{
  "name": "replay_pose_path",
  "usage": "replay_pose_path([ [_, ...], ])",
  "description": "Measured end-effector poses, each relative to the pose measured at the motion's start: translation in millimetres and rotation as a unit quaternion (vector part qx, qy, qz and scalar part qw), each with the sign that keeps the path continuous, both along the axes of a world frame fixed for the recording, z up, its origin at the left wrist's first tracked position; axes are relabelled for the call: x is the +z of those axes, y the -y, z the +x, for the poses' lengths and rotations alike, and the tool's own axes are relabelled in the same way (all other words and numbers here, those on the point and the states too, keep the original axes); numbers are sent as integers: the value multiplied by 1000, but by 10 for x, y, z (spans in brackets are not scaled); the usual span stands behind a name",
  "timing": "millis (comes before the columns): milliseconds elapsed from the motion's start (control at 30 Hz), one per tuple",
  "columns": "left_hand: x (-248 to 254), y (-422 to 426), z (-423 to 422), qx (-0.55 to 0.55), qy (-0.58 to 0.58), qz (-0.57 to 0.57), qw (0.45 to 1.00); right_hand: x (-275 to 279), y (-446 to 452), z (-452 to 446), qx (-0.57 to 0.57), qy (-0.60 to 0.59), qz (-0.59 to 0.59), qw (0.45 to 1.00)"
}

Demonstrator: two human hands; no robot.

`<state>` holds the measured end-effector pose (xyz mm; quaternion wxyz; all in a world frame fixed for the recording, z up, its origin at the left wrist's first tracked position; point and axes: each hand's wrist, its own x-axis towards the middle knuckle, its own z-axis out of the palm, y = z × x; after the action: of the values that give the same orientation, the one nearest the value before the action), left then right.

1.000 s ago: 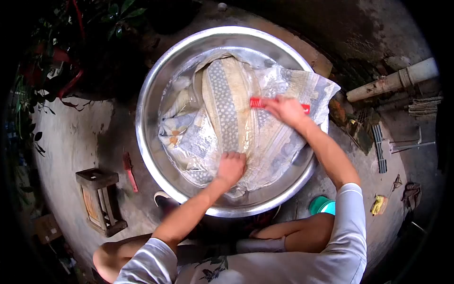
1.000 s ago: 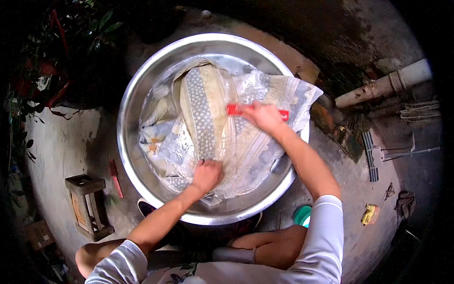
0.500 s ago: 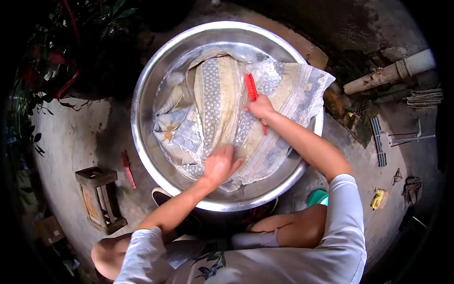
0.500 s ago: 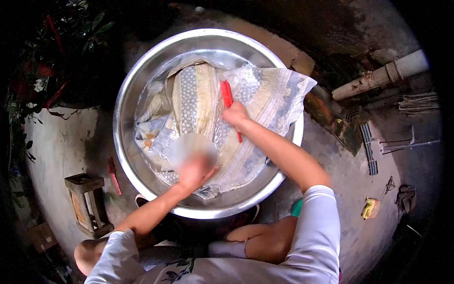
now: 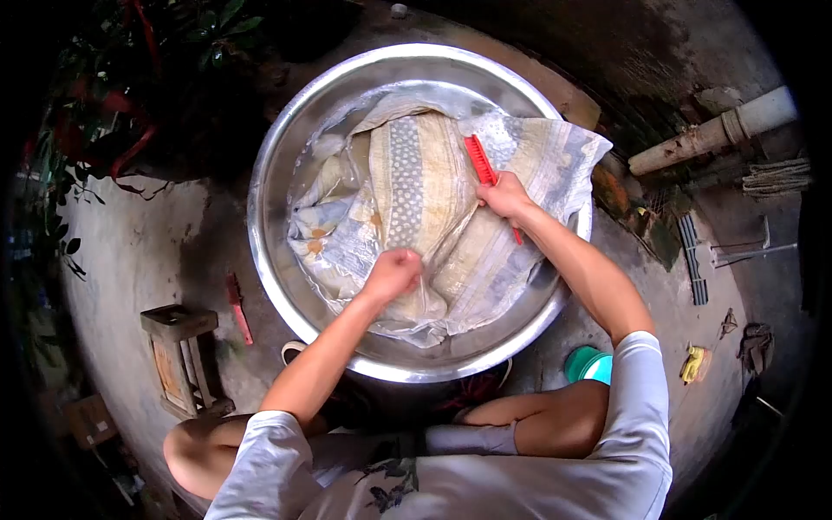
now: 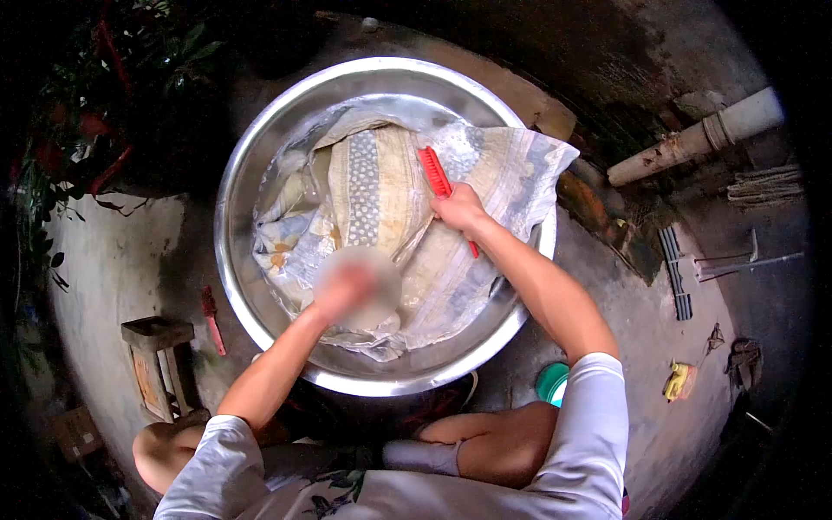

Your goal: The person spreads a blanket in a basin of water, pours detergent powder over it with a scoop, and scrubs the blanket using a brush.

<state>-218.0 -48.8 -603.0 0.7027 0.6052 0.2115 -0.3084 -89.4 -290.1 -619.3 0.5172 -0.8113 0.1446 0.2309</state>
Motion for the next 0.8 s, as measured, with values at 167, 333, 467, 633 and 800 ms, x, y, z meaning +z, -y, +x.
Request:
replay_pose_path([
  [167,-418,331,-251,-152,390,352,837,-212,361,35,123,178,-272,938],
  [333,-659,246,-140,-323,430,470,700,124,364,-152,159,99,-294,937],
  [467,-776,162,-203,-378,378,526,662,219,283,-367,204,138,-324,913],
  [633,-572,40,-89,-396,318,506,697,201,271,-494,412,256,-336,807],
  [800,-604,77,-112,-386,342,539,666,275,400,-228,392,277,-392,784],
])
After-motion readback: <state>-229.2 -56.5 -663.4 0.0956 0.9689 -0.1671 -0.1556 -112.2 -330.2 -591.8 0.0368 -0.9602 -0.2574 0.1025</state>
